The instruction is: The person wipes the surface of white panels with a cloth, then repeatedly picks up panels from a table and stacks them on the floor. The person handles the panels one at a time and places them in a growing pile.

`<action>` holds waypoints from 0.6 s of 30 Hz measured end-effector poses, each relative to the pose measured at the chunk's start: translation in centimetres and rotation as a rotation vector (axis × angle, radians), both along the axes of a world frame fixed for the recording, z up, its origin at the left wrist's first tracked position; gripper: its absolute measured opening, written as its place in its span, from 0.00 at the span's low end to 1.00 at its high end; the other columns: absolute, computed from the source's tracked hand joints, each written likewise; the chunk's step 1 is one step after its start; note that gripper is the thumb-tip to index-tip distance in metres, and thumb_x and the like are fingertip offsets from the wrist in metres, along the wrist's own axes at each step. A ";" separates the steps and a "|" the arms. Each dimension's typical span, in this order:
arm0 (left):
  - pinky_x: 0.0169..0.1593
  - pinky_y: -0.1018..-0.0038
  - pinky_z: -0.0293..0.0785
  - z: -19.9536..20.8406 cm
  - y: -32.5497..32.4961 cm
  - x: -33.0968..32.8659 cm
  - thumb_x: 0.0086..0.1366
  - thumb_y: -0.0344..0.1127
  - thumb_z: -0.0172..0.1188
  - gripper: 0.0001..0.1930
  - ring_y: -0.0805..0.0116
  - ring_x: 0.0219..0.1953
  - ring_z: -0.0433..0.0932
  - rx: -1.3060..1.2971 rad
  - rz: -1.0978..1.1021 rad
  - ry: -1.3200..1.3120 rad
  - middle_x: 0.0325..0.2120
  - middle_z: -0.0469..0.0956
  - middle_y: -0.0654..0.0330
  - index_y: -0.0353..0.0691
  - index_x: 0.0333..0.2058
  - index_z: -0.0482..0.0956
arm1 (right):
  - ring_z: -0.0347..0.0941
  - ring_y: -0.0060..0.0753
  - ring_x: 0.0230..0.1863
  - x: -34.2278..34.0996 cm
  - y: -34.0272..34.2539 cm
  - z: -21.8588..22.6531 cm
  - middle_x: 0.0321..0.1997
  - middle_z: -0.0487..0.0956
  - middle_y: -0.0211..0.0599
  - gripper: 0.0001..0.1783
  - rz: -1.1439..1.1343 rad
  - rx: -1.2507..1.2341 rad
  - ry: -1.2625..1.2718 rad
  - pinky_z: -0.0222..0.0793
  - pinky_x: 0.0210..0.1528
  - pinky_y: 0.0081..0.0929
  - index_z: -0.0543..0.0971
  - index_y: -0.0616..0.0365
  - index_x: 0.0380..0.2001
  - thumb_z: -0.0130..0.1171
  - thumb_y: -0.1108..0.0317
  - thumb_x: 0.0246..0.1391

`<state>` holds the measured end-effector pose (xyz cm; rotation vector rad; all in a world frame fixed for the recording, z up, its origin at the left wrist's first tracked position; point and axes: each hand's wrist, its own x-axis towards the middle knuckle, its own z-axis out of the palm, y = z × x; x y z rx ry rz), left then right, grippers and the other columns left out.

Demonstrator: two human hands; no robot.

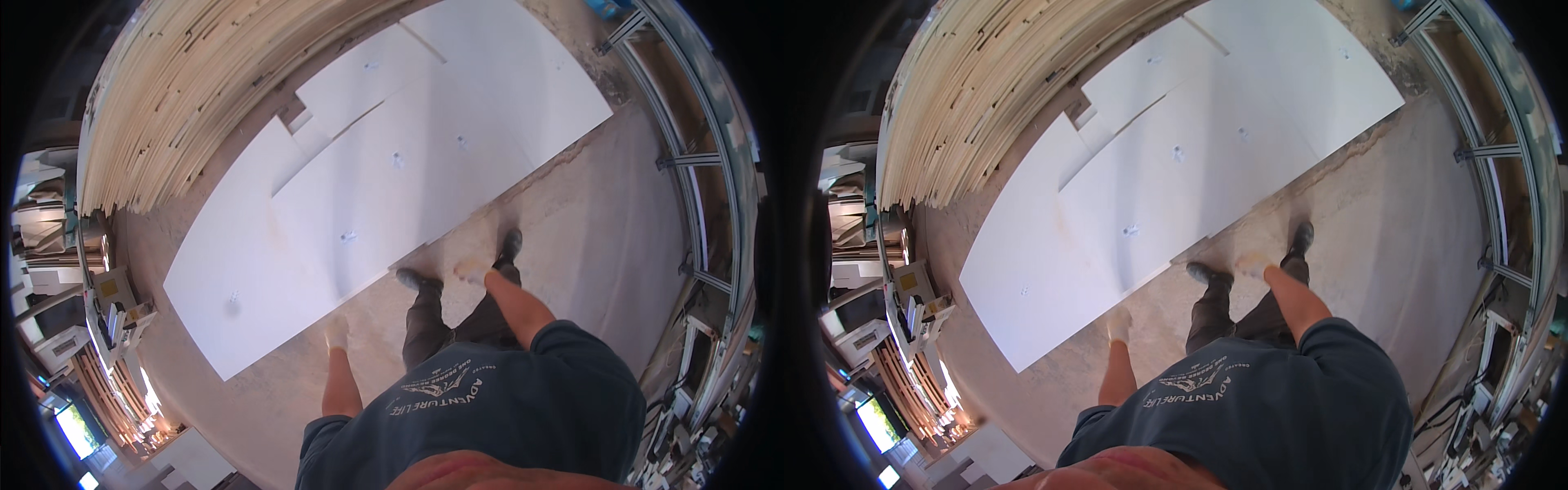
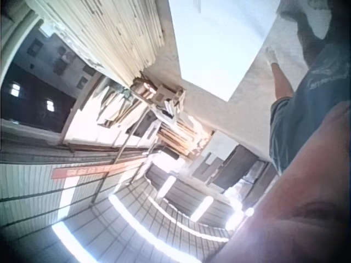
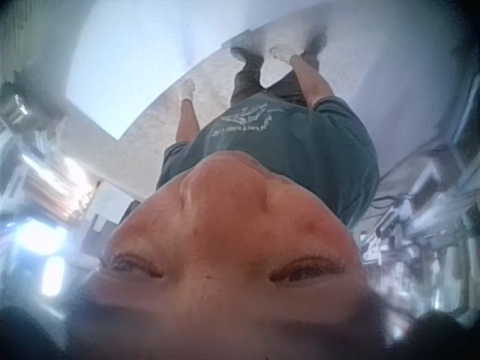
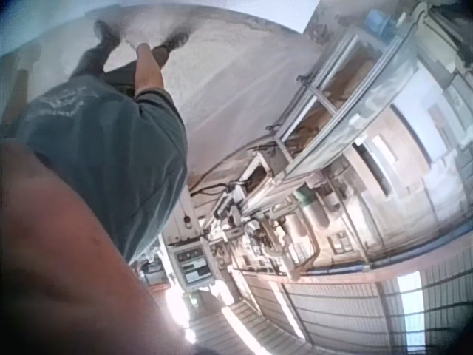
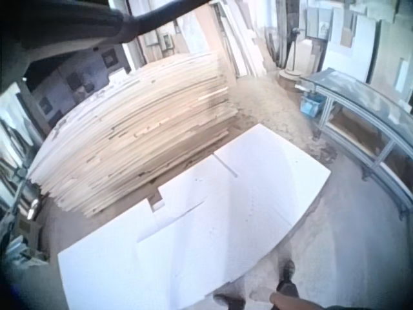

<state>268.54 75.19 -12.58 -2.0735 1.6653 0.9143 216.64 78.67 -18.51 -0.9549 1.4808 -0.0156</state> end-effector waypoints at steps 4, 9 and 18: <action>0.52 0.52 0.78 2.9 12.8 -8.3 0.65 0.41 0.57 0.14 0.45 0.48 0.84 0.505 -0.503 -0.072 0.42 0.86 0.45 0.41 0.40 0.87 | 0.81 0.60 0.49 -6.2 7.6 4.4 0.42 0.85 0.55 0.18 0.206 -0.200 0.152 0.75 0.54 0.49 0.87 0.55 0.39 0.58 0.54 0.54; 0.57 0.53 0.76 3.2 15.4 -22.8 0.66 0.48 0.57 0.19 0.46 0.53 0.82 0.617 -0.438 0.015 0.49 0.85 0.46 0.43 0.46 0.87 | 0.82 0.57 0.47 -24.0 10.8 9.3 0.41 0.86 0.53 0.19 -0.022 -0.204 0.273 0.76 0.52 0.48 0.87 0.55 0.38 0.64 0.52 0.51; 0.46 0.65 0.81 3.1 -11.2 -60.3 0.63 0.42 0.62 0.23 0.57 0.39 0.86 0.147 0.253 0.726 0.39 0.87 0.52 0.33 0.51 0.83 | 0.78 0.59 0.54 -57.3 6.1 19.4 0.51 0.83 0.51 0.14 -0.493 -0.440 0.566 0.72 0.55 0.49 0.83 0.55 0.44 0.57 0.61 0.61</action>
